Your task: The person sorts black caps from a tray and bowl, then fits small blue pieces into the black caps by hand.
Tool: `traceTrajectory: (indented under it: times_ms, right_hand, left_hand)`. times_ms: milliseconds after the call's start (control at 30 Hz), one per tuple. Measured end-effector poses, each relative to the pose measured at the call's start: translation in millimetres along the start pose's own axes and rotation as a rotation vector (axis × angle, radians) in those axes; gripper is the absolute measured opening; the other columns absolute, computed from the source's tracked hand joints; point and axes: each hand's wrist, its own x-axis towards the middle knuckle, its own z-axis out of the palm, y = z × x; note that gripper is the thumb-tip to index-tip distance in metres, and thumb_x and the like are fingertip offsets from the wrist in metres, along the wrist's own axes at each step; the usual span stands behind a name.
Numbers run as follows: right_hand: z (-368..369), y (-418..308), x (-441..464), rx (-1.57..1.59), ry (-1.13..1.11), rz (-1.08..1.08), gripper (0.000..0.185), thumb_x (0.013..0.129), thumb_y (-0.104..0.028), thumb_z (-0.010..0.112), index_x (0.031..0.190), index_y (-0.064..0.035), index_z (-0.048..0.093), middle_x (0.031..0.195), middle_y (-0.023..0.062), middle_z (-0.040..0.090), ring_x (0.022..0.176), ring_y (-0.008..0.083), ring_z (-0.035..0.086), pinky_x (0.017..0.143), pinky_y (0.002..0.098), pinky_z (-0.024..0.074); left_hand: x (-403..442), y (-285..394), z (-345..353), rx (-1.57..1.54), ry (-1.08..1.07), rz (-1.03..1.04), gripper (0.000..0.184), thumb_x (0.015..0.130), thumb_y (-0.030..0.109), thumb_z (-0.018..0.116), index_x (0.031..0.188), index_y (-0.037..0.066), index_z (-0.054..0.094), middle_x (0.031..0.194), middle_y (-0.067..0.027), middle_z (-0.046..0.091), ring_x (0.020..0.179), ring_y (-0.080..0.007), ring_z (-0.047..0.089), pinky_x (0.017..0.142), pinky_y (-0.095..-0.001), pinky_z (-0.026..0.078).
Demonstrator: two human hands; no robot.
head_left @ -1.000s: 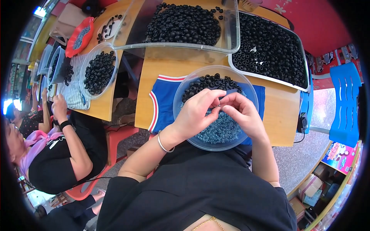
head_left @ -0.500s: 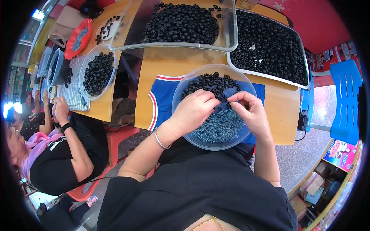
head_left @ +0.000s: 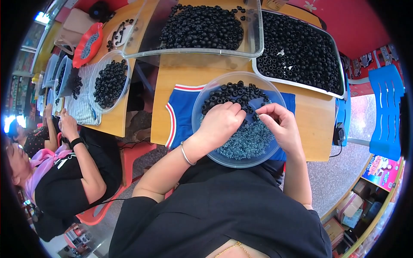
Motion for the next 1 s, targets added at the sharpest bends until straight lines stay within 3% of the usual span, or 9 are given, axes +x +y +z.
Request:
traceTrajectory:
  times_ms: [100,200,333,433,667,867,967,1000]
  right_hand:
    - [1.8,0.9,-0.6,-0.001,0.032,-0.046,0.011,0.085,-0.006,0.066,0.095,-0.002,0.067,0.077,-0.0059,0.058,0.062,0.0007,0.042,0.055,0.0181,0.0344]
    - [0.9,-2.7,-3.3,-0.001,0.059,-0.082,0.011,0.084,-0.005,0.067,0.094,-0.0023,0.067,0.076,-0.0059,0.058,0.06,0.0003,0.04,0.053,0.0185,0.0329]
    - [3.5,-8.8,-8.8,-0.018,0.086,-0.127,0.011,0.08,-0.003,0.07,0.092,-0.0024,0.067,0.077,-0.0048,0.059,0.055,0.0006,0.037,0.05,0.0193,0.0308]
    - [8.2,-17.9,-11.1,-0.065,0.089,-0.22,0.012,0.077,0.0,0.071,0.088,-0.0029,0.067,0.078,-0.0027,0.061,0.052,0.0017,0.036,0.048,0.0197,0.0298]
    - [15.6,-32.2,-11.9,-0.225,0.08,-0.417,0.02,0.07,0.005,0.075,0.086,-0.0067,0.07,0.085,0.0008,0.066,0.05,0.0042,0.037,0.046,0.021,0.0307]
    - [20.1,-31.4,-10.2,-0.323,0.11,-0.521,0.023,0.069,0.004,0.077,0.087,-0.0081,0.07,0.08,-0.0008,0.063,0.051,0.0045,0.042,0.045,0.0219,0.0326]
    - [16.3,-40.6,-14.8,-0.328,0.022,-0.295,0.023,0.075,0.002,0.073,0.096,-0.0051,0.068,0.085,0.0,0.062,0.061,0.0055,0.05,0.053,0.0205,0.0391]
    - [16.2,-37.1,-13.4,-0.13,0.038,-0.215,0.023,0.077,0.001,0.071,0.099,-0.0037,0.065,0.088,0.0006,0.062,0.065,0.0058,0.051,0.057,0.0201,0.0404]
  left_hand:
    - [1.1,2.9,-6.7,-0.059,-0.015,-0.032,0.022,0.066,0.0,0.066,0.088,0.003,0.064,0.083,-0.0083,0.055,0.078,-0.0229,0.06,0.071,-0.0337,0.051]
    - [1.3,7.7,-20.6,-0.629,-0.058,-0.296,0.022,0.074,-0.003,0.068,0.095,0.0,0.064,0.09,-0.006,0.057,0.082,-0.0161,0.063,0.075,-0.0286,0.052]
    - [-3.1,2.8,-21.0,-1.528,0.018,-0.483,0.02,0.083,0.0,0.07,0.101,-0.001,0.062,0.095,-0.0038,0.065,0.087,-0.0086,0.064,0.078,-0.0242,0.054]
    - [-7.8,0.5,-16.8,-1.765,0.031,-0.493,0.021,0.083,-0.005,0.067,0.103,0.0,0.062,0.1,-0.0091,0.064,0.086,-0.0152,0.066,0.08,-0.0284,0.056]
    - [-9.9,7.0,-14.0,-1.985,0.097,-0.453,0.017,0.085,-0.001,0.068,0.101,0.0,0.062,0.093,-0.0092,0.068,0.089,-0.0179,0.068,0.078,-0.0279,0.056]
    - [-11.9,5.9,-9.4,-2.018,0.076,-0.428,0.016,0.086,0.0,0.068,0.1,0.001,0.062,0.095,-0.0093,0.068,0.087,-0.0164,0.067,0.078,-0.0276,0.056]
    - [-13.2,5.1,-9.1,-2.052,0.063,-0.404,0.016,0.087,0.0,0.066,0.102,0.002,0.061,0.098,-0.009,0.067,0.087,-0.0154,0.066,0.078,-0.027,0.055]
    - [-14.2,4.6,-9.4,-2.08,0.053,-0.403,0.016,0.088,0.001,0.065,0.103,0.002,0.061,0.099,-0.0089,0.066,0.088,-0.0151,0.066,0.078,-0.0267,0.055]
